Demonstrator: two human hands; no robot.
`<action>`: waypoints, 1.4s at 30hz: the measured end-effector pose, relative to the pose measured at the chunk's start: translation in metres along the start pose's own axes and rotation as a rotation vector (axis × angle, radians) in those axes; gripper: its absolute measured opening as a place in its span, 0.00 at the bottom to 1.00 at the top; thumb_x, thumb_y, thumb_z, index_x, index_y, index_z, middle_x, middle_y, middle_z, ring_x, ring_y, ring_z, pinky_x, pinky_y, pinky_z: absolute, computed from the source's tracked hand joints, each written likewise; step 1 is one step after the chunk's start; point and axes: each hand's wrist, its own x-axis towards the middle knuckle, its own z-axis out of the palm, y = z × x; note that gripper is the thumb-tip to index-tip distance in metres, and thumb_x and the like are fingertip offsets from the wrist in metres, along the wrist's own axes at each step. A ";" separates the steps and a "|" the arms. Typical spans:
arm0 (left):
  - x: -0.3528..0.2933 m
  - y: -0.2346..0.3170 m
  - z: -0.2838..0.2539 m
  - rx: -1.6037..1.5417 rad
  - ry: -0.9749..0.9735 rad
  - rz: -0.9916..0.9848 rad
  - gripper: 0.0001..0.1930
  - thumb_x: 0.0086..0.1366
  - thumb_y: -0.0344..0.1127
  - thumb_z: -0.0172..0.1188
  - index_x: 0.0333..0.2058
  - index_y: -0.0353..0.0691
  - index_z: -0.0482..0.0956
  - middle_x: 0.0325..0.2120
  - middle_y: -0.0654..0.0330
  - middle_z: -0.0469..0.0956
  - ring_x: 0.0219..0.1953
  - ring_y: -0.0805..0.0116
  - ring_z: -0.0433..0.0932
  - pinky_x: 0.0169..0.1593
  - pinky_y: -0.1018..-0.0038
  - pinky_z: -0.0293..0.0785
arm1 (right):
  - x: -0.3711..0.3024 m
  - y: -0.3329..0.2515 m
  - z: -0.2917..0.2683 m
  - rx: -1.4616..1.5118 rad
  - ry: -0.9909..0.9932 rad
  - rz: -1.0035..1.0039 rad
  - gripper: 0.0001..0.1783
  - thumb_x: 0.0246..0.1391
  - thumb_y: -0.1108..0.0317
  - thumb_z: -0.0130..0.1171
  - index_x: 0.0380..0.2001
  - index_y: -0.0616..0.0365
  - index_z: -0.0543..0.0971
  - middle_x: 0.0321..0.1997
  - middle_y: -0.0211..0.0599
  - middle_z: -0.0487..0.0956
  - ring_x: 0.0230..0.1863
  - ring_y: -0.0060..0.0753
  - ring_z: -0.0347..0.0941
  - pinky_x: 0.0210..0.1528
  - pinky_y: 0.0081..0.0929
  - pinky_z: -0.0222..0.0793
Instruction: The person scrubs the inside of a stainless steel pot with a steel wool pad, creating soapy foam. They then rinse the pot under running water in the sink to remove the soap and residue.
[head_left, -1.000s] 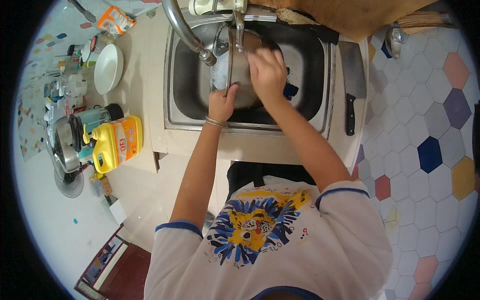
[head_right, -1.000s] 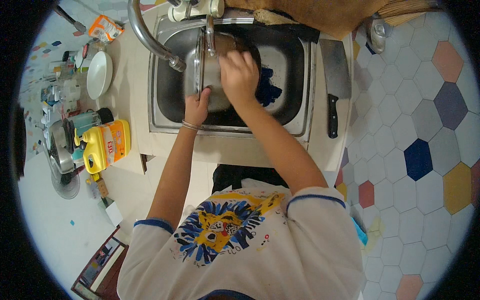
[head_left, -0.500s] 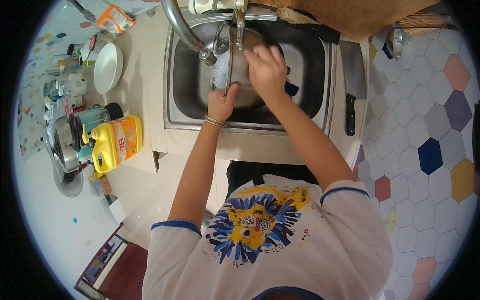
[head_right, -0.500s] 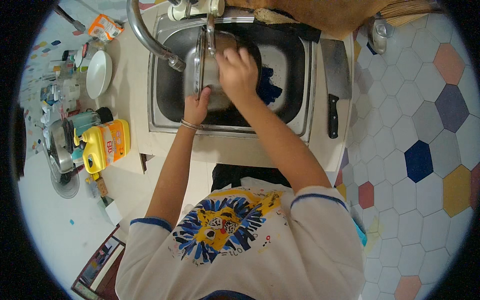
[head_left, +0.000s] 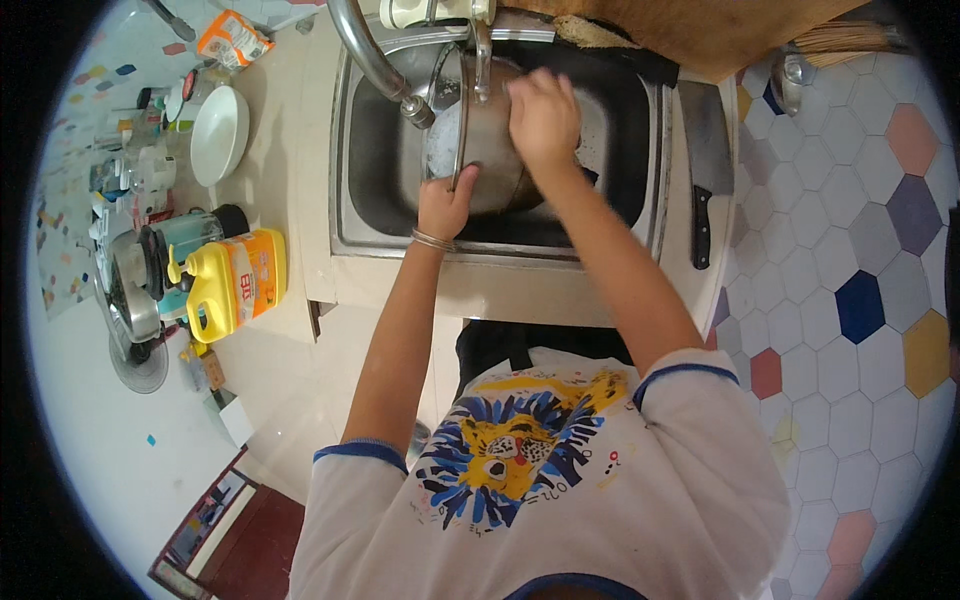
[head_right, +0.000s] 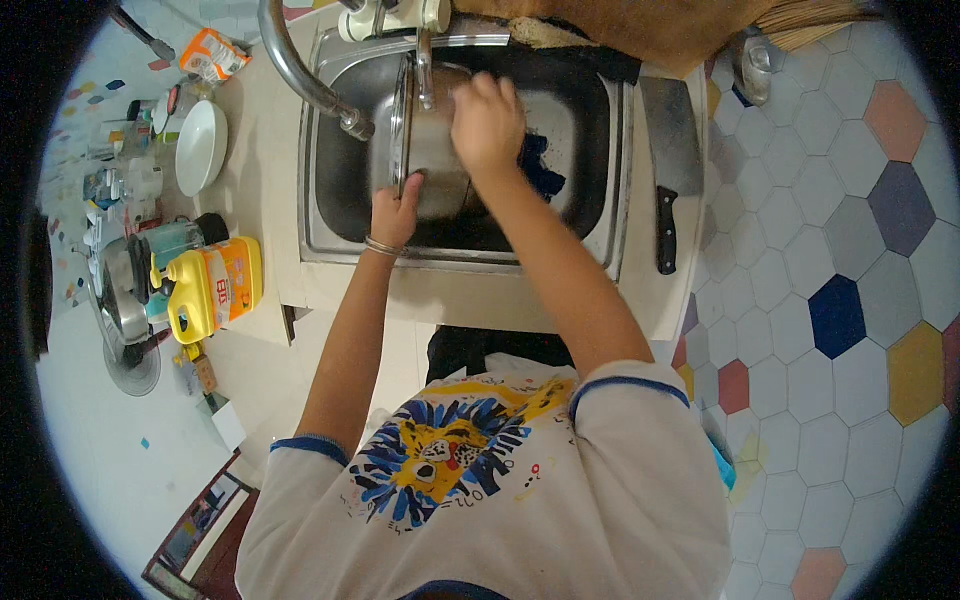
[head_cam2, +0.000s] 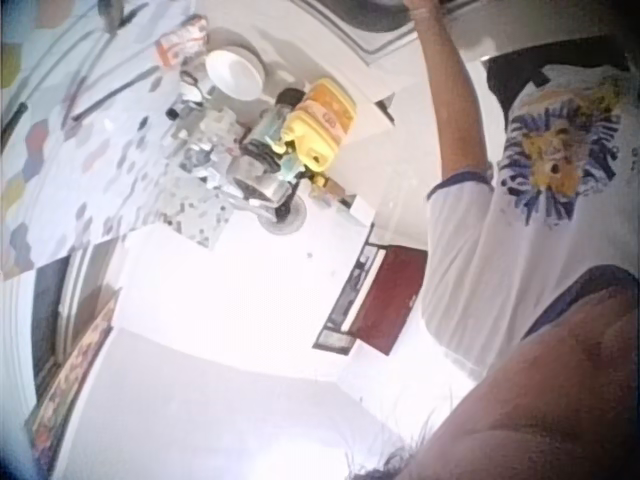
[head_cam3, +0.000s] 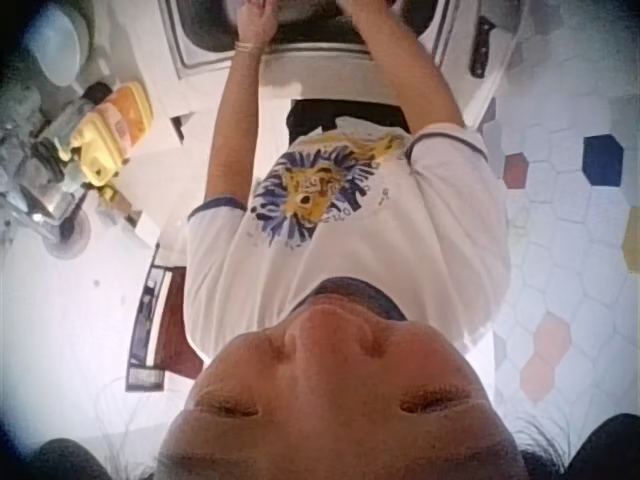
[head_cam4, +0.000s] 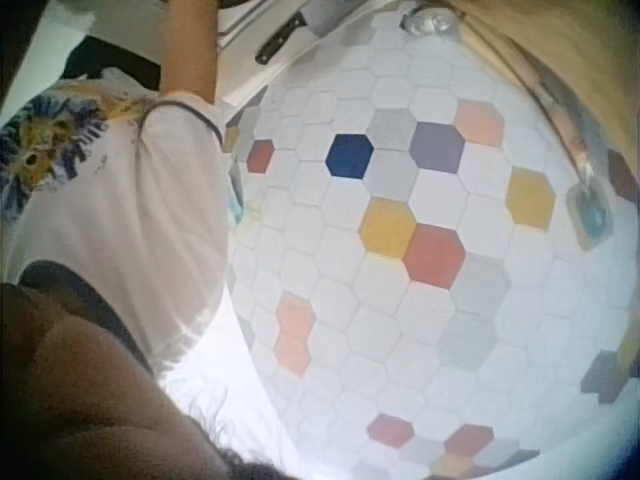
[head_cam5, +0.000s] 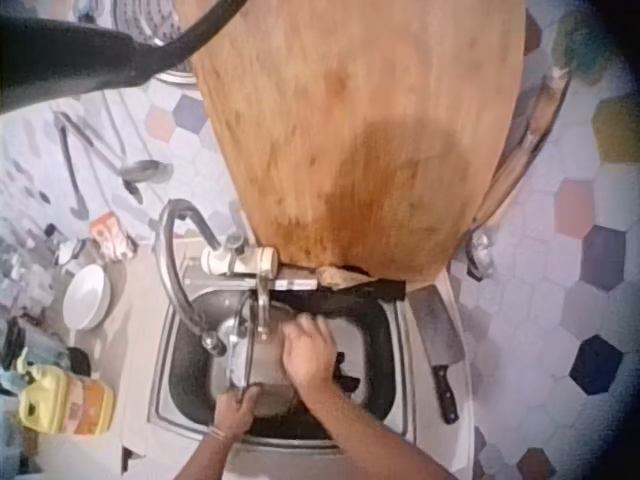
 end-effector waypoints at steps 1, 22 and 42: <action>-0.002 -0.003 0.000 -0.007 0.008 0.006 0.27 0.62 0.48 0.51 0.13 0.31 0.71 0.08 0.48 0.66 0.11 0.52 0.68 0.19 0.65 0.61 | -0.021 -0.012 -0.013 -0.003 0.009 -0.026 0.04 0.43 0.74 0.54 0.24 0.56 0.77 0.24 0.38 0.71 0.29 0.45 0.67 0.32 0.37 0.65; -0.004 -0.008 0.004 -0.026 -0.002 -0.036 0.28 0.61 0.50 0.52 0.12 0.30 0.69 0.08 0.48 0.63 0.11 0.53 0.63 0.19 0.65 0.60 | -0.015 -0.001 -0.011 0.082 0.084 0.182 0.02 0.40 0.71 0.58 0.20 0.55 0.75 0.23 0.37 0.68 0.29 0.43 0.67 0.30 0.34 0.65; -0.003 -0.009 0.006 -0.060 0.012 -0.032 0.27 0.61 0.48 0.53 0.12 0.30 0.70 0.07 0.48 0.62 0.10 0.58 0.63 0.19 0.65 0.60 | -0.018 -0.006 -0.014 0.006 0.072 0.028 0.03 0.38 0.75 0.57 0.20 0.54 0.77 0.22 0.37 0.69 0.29 0.44 0.66 0.29 0.35 0.64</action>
